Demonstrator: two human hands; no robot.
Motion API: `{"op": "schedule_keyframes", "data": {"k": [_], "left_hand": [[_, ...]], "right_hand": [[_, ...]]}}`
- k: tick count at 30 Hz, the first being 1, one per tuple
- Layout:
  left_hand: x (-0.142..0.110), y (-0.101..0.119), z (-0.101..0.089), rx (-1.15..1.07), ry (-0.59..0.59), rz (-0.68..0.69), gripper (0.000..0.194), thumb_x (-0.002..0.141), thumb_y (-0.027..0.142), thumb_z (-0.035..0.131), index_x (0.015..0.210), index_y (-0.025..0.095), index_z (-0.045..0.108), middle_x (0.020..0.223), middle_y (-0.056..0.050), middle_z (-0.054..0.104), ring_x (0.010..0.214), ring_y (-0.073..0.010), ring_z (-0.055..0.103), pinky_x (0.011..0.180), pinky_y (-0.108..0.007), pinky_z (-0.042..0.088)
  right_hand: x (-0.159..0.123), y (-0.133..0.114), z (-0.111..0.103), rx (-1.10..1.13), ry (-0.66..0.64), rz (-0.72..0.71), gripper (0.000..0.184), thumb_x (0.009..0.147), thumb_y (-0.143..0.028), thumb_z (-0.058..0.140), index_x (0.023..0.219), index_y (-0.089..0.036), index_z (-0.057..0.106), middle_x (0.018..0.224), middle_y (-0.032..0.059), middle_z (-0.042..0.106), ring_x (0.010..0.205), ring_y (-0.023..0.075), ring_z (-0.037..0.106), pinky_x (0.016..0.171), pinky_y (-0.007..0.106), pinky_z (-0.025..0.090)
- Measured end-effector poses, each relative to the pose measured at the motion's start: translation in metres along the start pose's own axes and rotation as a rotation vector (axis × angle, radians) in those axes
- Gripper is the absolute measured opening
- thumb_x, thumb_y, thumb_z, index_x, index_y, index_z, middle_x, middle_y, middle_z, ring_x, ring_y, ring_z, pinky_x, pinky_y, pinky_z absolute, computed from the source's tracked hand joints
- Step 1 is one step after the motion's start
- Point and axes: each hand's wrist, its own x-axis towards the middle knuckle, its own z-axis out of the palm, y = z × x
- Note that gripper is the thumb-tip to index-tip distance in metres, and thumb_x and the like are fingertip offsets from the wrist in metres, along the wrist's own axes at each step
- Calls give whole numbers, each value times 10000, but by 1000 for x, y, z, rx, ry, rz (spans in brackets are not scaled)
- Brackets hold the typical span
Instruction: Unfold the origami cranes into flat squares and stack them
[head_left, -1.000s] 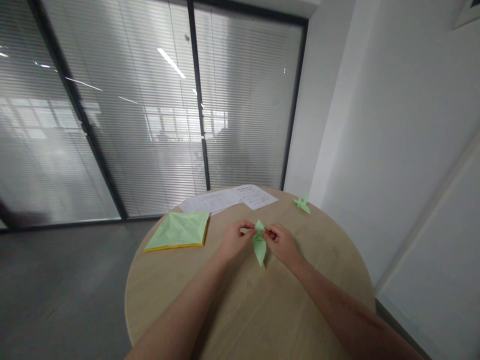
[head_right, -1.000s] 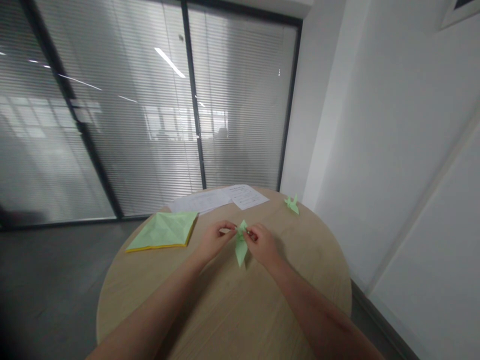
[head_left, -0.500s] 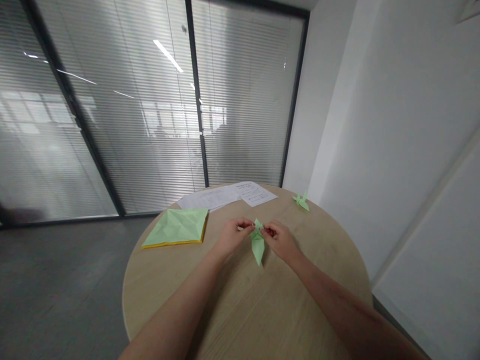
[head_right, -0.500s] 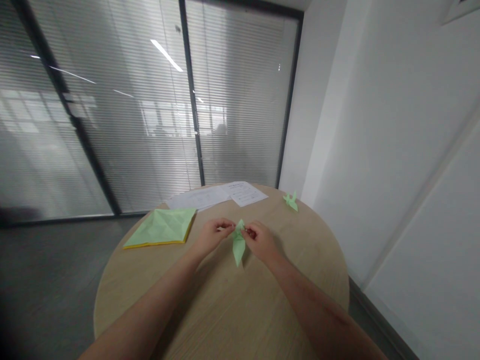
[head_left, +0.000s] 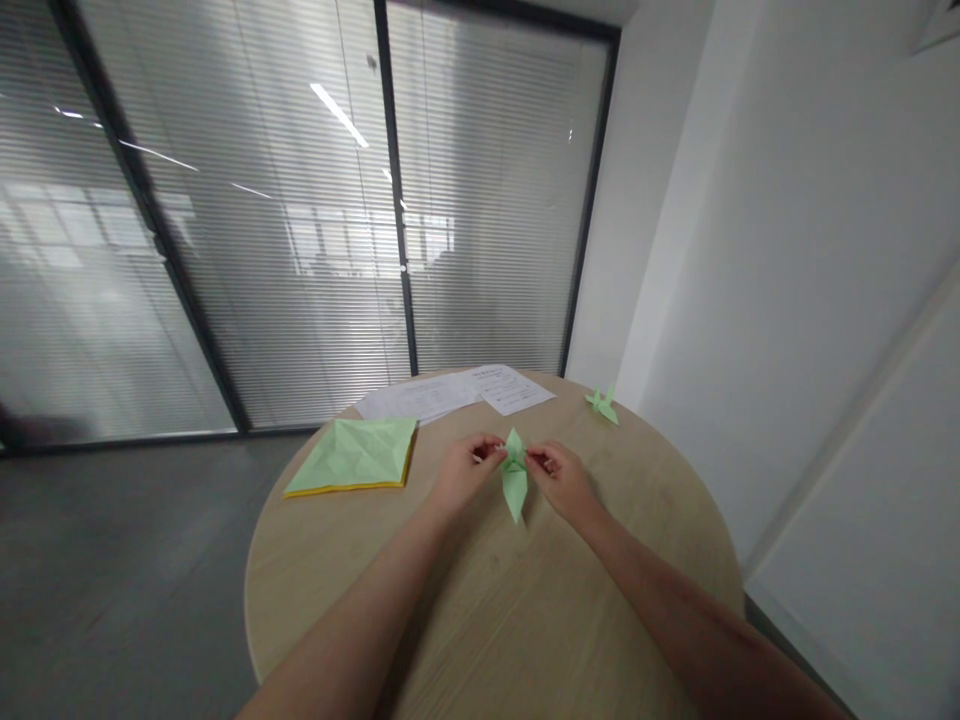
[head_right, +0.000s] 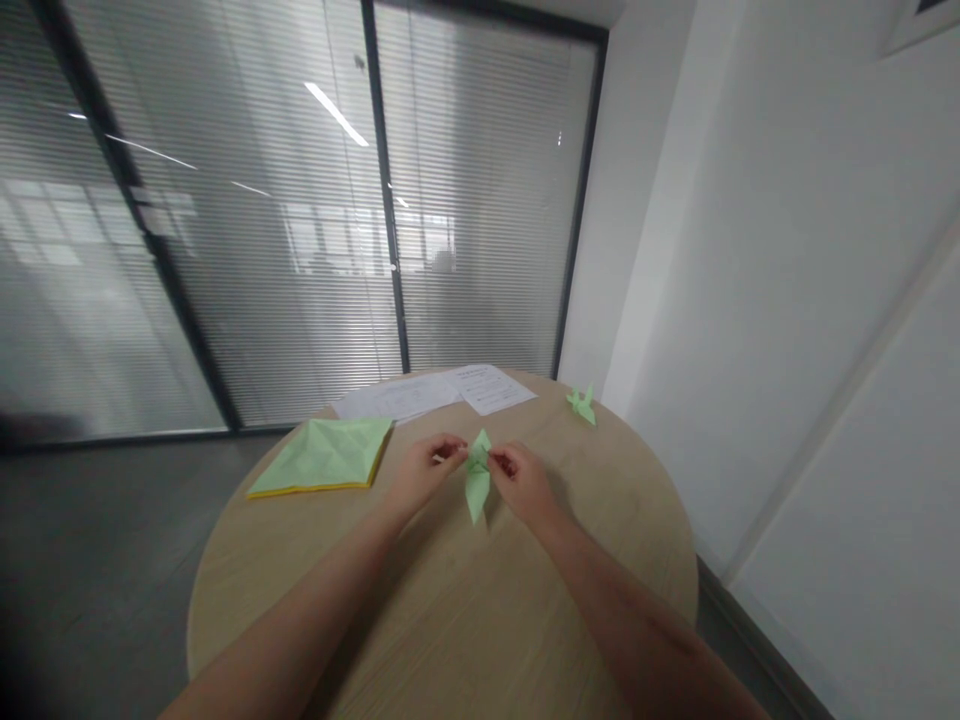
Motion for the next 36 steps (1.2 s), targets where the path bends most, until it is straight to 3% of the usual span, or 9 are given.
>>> {"op": "schedule_keyframes", "data": {"k": [5, 14, 21, 27, 36], "left_hand": [[-3, -4, 6, 88, -18, -6, 228, 860, 302, 669, 1027, 186, 774, 805, -28, 729, 764, -198, 667, 722, -299, 496], [-7, 0, 10, 182, -3, -28, 207, 908, 342, 633, 924, 184, 765, 730, -29, 714, 674, -187, 627, 642, -290, 409], [-7, 2, 10, 213, 62, 31, 202, 913, 310, 631, 835, 172, 755, 792, -55, 725, 741, -193, 646, 704, -291, 438], [-4, -1, 9, 233, 53, 28, 214, 916, 315, 629, 808, 173, 746, 731, -41, 692, 713, -192, 628, 659, -282, 451], [-8, 0, 13, 80, 117, 44, 194, 906, 268, 627, 1008, 168, 758, 1014, -112, 763, 879, -223, 727, 727, -303, 576]], "right_hand": [[0, -4, -1, -4, 0, -5, 178, 931, -378, 642, 929, -243, 757, 899, 70, 721, 771, 200, 669, 640, 295, 544], [-2, -9, 2, -53, -20, -43, 167, 960, -330, 617, 964, -240, 758, 923, 71, 713, 808, 197, 674, 649, 282, 545], [-3, -9, 2, -45, -9, -56, 156, 964, -302, 620, 992, -240, 760, 953, 70, 723, 816, 189, 685, 666, 276, 561], [-3, -8, 2, -63, 3, -76, 156, 971, -300, 616, 995, -252, 762, 948, 69, 723, 844, 197, 689, 675, 279, 561], [-4, -14, 2, -46, -11, -83, 196, 993, -335, 593, 1000, -251, 770, 954, 70, 718, 837, 196, 685, 677, 279, 556]]}}
